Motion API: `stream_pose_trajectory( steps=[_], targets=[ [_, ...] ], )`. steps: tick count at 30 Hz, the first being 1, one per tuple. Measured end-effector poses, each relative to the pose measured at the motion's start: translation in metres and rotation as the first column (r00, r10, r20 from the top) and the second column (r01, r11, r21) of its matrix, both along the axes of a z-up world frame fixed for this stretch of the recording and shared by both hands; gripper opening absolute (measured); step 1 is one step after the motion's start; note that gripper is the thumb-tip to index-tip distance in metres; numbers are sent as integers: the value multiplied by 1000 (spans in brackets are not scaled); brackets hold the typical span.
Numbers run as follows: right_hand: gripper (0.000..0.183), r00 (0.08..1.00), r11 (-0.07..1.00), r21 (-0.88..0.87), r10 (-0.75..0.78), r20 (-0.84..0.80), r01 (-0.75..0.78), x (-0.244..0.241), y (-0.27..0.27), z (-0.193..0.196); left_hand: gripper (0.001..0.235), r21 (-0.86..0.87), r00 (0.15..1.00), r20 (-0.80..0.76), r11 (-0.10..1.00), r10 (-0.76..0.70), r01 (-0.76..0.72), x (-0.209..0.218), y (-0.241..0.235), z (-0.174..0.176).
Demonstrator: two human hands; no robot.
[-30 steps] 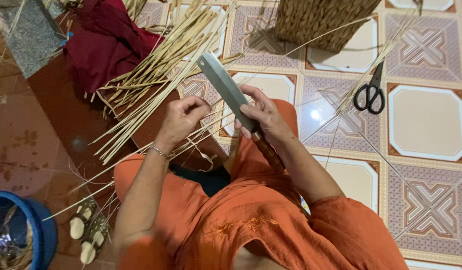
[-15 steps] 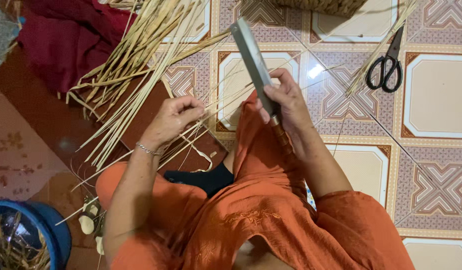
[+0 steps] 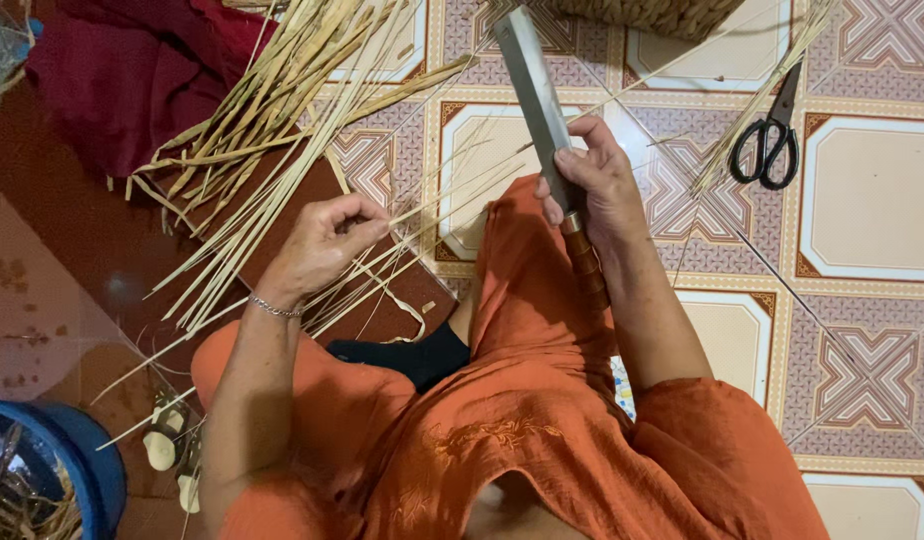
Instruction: The person sits on the floor and uses a large knife to split long bamboo strips into thinner strands. The person holds the strips with one hand and guides the knife with the other, repeatedly splitting and separating the strands.
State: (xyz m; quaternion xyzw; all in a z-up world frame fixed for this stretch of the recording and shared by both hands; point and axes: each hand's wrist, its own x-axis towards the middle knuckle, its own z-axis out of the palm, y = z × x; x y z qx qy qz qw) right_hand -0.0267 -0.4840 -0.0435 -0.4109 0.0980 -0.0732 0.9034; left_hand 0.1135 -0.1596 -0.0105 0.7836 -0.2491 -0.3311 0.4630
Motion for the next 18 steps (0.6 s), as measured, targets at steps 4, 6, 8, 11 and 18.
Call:
stream_pose_trajectory(
  steps=[4,6,8,11,18],
  targets=[
    [24,996,994,-88,-73,-50,68,-2,-11,1,11,-33,996,80,999,-36,39,5,11,3],
    [23,992,988,-102,-120,-44,115,-2,-22,4,11,19,998,54,999,33,-34,11,20,9],
    [21,992,990,-67,-126,9,127,-6,-33,5,10,27,997,75,1000,1,-3,18,24,13],
    [22,995,990,-103,-99,-14,97,-7,-40,1,9,73,997,70,997,12,-17,23,25,13],
    [21,980,969,-149,-196,23,197,-10,-72,-3,8,142,980,197,988,28,-57,36,47,21]
  ],
)
